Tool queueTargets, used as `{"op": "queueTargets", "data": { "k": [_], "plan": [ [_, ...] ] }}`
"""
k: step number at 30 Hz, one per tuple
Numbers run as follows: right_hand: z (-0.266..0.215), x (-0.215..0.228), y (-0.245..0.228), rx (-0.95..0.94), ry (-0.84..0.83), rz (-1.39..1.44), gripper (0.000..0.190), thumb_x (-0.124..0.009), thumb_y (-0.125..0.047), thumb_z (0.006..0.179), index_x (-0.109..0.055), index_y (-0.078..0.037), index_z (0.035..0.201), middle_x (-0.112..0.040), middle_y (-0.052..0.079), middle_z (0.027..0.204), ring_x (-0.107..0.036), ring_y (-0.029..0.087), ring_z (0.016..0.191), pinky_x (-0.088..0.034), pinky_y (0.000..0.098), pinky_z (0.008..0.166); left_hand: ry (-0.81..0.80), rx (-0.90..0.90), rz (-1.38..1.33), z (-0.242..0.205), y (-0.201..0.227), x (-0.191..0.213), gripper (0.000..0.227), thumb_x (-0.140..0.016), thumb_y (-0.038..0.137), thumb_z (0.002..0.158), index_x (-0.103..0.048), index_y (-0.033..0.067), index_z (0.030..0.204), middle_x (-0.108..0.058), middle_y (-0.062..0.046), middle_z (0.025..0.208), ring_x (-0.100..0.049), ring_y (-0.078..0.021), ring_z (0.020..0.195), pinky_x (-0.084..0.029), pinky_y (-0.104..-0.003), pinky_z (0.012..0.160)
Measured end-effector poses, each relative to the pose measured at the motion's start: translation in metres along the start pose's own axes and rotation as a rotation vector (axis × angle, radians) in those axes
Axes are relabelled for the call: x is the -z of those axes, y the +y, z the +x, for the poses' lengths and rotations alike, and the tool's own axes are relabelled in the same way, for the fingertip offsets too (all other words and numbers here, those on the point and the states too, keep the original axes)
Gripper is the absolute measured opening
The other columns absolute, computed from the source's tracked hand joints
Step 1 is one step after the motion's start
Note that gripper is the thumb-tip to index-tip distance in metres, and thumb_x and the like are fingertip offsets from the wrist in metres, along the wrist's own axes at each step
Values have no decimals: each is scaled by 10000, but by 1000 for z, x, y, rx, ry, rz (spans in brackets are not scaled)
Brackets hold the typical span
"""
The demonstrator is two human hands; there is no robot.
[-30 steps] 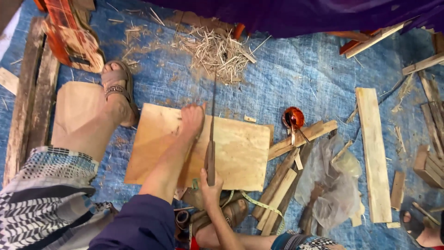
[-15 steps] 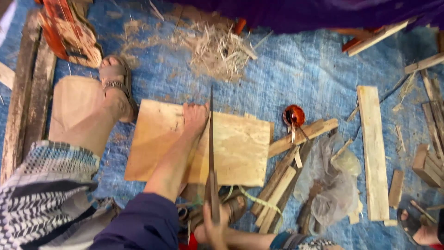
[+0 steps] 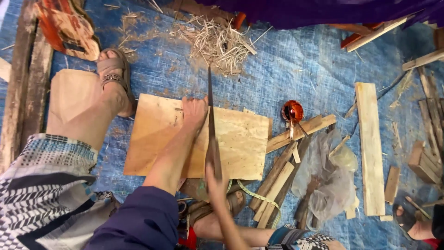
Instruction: Sawing a thin wooden plank using a hand saw while sitting on the floor.
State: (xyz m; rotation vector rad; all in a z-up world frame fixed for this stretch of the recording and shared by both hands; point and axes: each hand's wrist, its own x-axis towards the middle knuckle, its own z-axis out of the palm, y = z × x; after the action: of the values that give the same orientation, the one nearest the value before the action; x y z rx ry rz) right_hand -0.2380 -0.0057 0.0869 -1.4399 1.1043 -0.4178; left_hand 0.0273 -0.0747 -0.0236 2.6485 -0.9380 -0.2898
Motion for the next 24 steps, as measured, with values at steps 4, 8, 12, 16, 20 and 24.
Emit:
{"op": "queueTargets", "data": {
  "k": [4, 8, 12, 16, 20, 24],
  "plan": [
    [-28, -6, 5, 109, -20, -65, 400, -705, -309, 895, -741, 17, 1124, -786, 81, 1009, -748, 177, 837, -610, 297, 711, 50, 36, -21, 5, -4, -9, 613, -351, 336, 1093, -738, 112, 674, -752, -109, 739, -594, -316, 650, -312, -463, 976],
    [-94, 46, 39, 211, -52, -216, 201, -705, -190, 891, -702, -22, 781, -665, 40, 602, -566, 143, 497, -490, 293, 480, -3, 27, -8, -2, 5, -4, 431, -360, 265, 1090, -677, 165, 815, -730, -70, 707, -563, -265, 628, -324, -458, 914],
    [-90, 36, 24, 128, -56, -51, 199, -719, -115, 904, -683, 0, 746, -617, 25, 589, -501, 117, 506, -438, 269, 467, 188, 31, 15, 24, -5, -22, 524, -419, 333, 1091, -760, 133, 747, -761, -79, 732, -670, -313, 815, -342, -460, 914],
    [-79, 37, 26, 160, -72, -105, 178, -710, -121, 899, -679, 0, 772, -605, 25, 619, -490, 126, 533, -436, 274, 496, 71, 131, -105, 27, -10, 1, 636, -341, 392, 1112, -767, 68, 767, -769, -145, 851, -640, -300, 861, -306, -443, 960],
    [-50, 34, 34, 202, -79, -142, 164, -737, -133, 868, -734, -3, 768, -676, 16, 599, -555, 112, 484, -442, 272, 445, 66, 128, -3, 29, -14, -21, 562, -376, 385, 1105, -778, 122, 812, -768, -83, 801, -630, -303, 944, -322, -489, 944],
    [33, -19, 5, 202, -51, -21, 334, -714, -144, 954, -642, -100, 631, -577, 0, 541, -454, 58, 530, -403, 250, 523, 238, 122, 79, 13, -1, 9, 549, -422, 359, 1073, -775, 141, 713, -758, -116, 688, -763, -311, 813, -373, -479, 808]
  ]
}}
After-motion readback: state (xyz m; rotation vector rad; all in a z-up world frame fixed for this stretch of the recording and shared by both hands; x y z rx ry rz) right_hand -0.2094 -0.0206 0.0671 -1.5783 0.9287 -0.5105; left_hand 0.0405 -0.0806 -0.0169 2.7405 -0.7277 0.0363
